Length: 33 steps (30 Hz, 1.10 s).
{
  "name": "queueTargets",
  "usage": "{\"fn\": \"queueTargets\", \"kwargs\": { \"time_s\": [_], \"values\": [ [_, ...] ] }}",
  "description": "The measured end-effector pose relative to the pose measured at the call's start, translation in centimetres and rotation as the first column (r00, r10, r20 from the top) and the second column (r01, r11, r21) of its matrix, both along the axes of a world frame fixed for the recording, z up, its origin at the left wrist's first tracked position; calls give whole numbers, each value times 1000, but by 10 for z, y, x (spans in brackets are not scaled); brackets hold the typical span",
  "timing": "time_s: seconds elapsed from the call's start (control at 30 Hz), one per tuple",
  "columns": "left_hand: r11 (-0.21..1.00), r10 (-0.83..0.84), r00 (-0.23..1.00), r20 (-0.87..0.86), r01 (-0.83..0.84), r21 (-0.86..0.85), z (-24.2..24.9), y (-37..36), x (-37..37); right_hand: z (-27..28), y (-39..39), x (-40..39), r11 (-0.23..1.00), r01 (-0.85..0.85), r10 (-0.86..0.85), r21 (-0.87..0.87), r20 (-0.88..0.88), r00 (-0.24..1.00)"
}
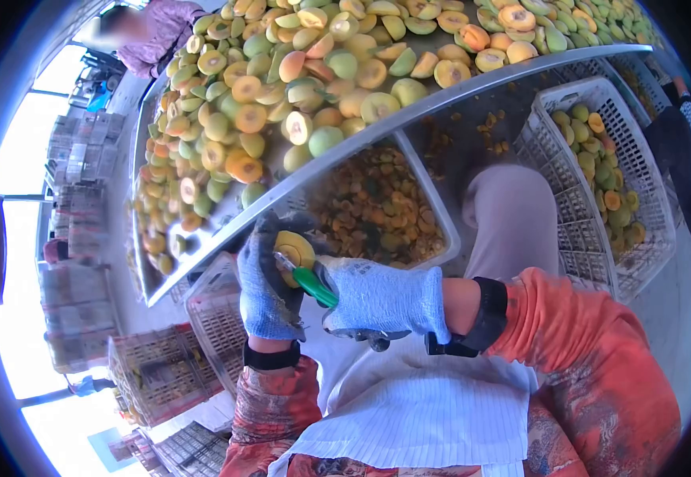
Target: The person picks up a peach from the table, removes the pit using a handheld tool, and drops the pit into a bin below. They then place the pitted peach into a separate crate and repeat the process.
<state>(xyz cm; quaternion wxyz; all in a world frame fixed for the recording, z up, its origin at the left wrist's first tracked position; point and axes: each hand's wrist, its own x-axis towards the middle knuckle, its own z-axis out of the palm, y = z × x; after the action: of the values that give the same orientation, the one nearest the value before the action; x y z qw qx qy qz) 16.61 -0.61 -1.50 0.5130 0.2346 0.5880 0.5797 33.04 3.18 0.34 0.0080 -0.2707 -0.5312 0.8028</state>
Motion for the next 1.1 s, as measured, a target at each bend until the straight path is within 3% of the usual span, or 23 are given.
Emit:
{"fn": "queueTargets", "kwargs": {
  "time_s": [0.03,0.07,0.1,0.13,0.2,0.23,0.3,0.33,0.4,0.47,0.53,0.57,0.67,0.73,0.8,0.87,0.97,1.03,1.1],
  "values": [
    [1000,1,1000,0,-1,0,-5,-1,-4,-2,0,0,1000,-1,1,0,0,1000],
    [988,19,885,-465,56,146,-11,0,-8,-6,-2,0,993,-12,5,-117,-62,998],
    [954,105,571,-814,173,244,-15,0,-9,-8,-3,0,972,-30,2,-232,-123,992],
    [955,101,571,-815,175,241,-18,-2,-9,-8,-4,1,971,-28,-1,-236,-122,992],
    [965,15,787,-617,150,215,-8,1,0,-8,-5,4,926,7,-67,-378,-144,987],
    [966,10,787,-617,152,209,-3,2,1,-11,-3,4,924,10,-70,-383,-145,987],
    [950,-182,928,-324,251,186,6,7,1,-19,2,5,918,5,-50,-397,-102,994],
    [949,-183,928,-325,253,187,3,10,0,-18,4,5,919,7,-52,-395,-103,993],
    [985,-159,967,197,169,-38,-4,13,0,-17,6,7,981,28,-43,-193,-75,996],
    [986,-166,980,106,162,45,-6,13,6,-10,6,8,966,32,-59,-255,-98,993],
    [994,-22,968,-251,49,102,-8,12,12,-9,5,8,948,32,-74,-316,-122,990],
    [989,-42,904,-425,99,112,-5,12,15,-10,5,9,935,35,-72,-352,-93,993],
    [996,31,926,-375,1,85,-19,13,18,-17,5,12,927,31,-63,-375,-74,995],
    [997,-66,955,-289,74,17,-12,18,11,-26,2,13,929,23,-55,-369,-76,996],
    [887,-413,911,5,404,-225,-10,27,-6,-32,2,13,949,-19,-16,-315,-109,994],
    [885,-412,911,-8,398,-243,-8,28,-6,-27,6,15,927,-19,-28,-376,-121,992],
    [930,-356,920,-164,331,-159,-13,28,-10,-19,7,17,859,-26,-66,-512,-160,985],
    [925,-368,851,-376,376,-54,-13,27,-11,-20,5,17,812,-32,-92,-583,-181,979],
    [888,-445,844,-299,458,-30,-26,32,-22,-28,5,17,756,-28,-146,-654,-211,967]
  ]
}}
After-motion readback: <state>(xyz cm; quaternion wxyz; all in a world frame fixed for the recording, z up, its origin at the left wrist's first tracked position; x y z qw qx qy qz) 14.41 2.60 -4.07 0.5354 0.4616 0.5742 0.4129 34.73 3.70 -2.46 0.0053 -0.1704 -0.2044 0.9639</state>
